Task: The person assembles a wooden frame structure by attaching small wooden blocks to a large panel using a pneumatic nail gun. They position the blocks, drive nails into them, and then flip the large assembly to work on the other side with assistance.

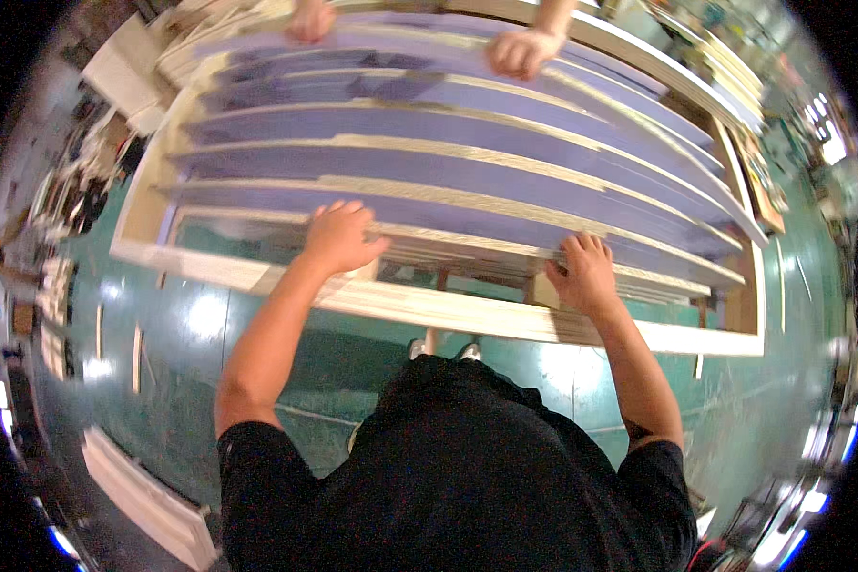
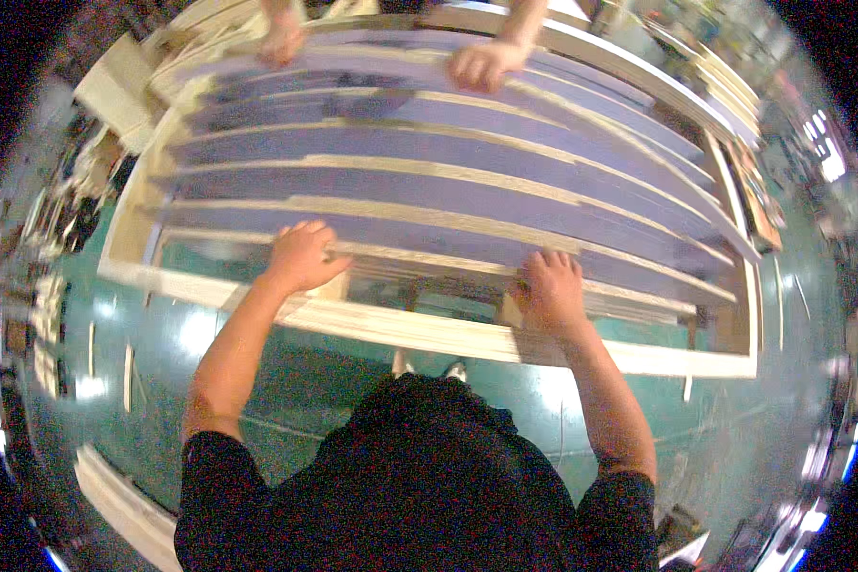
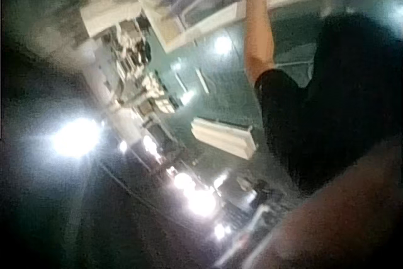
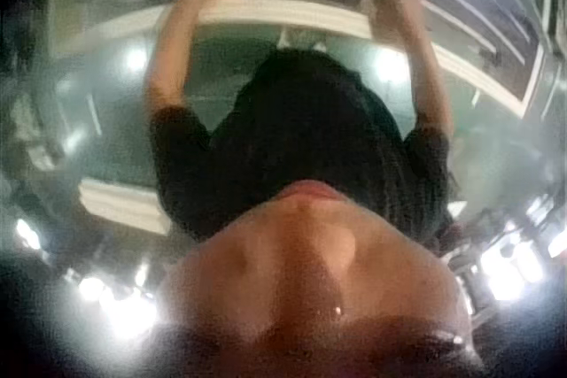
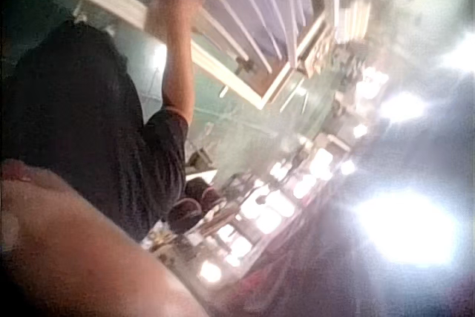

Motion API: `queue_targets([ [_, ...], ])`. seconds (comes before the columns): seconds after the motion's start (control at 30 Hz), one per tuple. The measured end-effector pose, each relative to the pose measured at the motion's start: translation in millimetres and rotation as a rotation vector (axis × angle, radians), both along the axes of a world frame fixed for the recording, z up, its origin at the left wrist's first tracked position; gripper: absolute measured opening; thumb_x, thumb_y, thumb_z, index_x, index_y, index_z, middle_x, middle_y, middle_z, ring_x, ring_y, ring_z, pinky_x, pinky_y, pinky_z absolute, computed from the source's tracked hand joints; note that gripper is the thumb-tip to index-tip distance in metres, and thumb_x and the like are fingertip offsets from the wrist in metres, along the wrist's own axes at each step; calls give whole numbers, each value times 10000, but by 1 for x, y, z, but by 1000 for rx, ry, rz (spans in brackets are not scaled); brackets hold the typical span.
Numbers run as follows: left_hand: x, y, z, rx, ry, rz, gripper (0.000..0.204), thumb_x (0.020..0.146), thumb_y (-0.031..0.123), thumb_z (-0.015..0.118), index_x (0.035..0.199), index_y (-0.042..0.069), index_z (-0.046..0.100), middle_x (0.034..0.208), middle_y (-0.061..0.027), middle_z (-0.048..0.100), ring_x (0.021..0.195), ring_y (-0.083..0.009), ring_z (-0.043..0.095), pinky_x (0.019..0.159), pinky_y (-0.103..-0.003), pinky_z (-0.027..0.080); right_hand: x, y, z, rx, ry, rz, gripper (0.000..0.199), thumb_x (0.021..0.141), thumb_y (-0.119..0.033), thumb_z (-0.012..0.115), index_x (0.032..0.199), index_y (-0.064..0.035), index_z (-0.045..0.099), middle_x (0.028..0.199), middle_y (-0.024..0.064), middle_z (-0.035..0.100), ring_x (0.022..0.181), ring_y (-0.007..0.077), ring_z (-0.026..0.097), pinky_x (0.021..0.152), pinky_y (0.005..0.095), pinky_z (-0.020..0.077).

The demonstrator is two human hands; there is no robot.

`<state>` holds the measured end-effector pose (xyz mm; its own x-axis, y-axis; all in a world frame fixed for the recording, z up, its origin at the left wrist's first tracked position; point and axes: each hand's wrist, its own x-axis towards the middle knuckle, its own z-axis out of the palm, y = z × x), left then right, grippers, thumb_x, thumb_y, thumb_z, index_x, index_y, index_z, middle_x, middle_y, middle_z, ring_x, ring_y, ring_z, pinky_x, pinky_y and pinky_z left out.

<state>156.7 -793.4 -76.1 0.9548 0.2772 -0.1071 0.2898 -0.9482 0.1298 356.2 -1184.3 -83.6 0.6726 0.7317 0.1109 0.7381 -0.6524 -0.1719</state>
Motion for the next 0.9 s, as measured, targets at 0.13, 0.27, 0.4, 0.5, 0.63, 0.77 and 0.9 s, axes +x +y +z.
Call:
queue_targets([
  [0.13,8,3,6,8,-406,-88,519,819,480,744,1129,68,683,1138,-113,657,1129,-331,600,997,-552,441,8,0,54,332,-432,81,477,802,-231,802,1212,-102,598,1268,149,555,1171,379,515,1025,545,396],
  [0.27,43,3,45,-52,-610,-244,403,832,283,794,1150,72,662,1180,-143,625,1156,-350,582,1010,-488,459,59,3,90,115,-491,-102,753,817,-345,806,1477,-186,480,1435,113,501,1363,360,442,1172,599,291],
  [0.4,83,-3,55,88,-571,-250,580,827,338,810,1300,76,600,1361,-160,562,1296,-377,521,1079,-500,438,109,-2,84,-136,-296,-125,874,837,-372,805,1571,-198,363,1492,97,506,1409,337,466,1205,638,260],
  [0.5,122,-3,44,182,-537,-277,705,826,401,812,1399,90,546,1450,-168,511,1375,-379,468,1120,-523,404,149,-8,58,-143,-104,-33,694,886,-320,757,1487,-170,446,1332,148,634,1258,384,596,1093,610,401],
  [0.63,160,-2,33,199,-295,-263,771,838,515,781,1449,123,525,1496,-164,511,1420,-359,461,1177,-566,337,165,-15,35,-115,114,110,324,913,-222,692,1206,-110,612,1129,181,700,1102,440,657,908,545,528],
  [0.77,176,7,34,82,71,-263,650,834,465,791,1351,113,613,1333,-145,650,1291,-356,586,1106,-516,428,155,-18,23,-114,143,101,307,901,-168,669,1183,-58,616,1182,201,688,1148,434,645,923,533,537],
  [0.9,160,17,17,-22,-78,-395,518,819,341,826,1226,65,663,1228,-185,681,1174,-402,631,975,-477,513,143,-18,15,-207,117,6,329,917,-146,670,1238,-109,608,1206,159,696,1120,412,666,892,531,551],
])
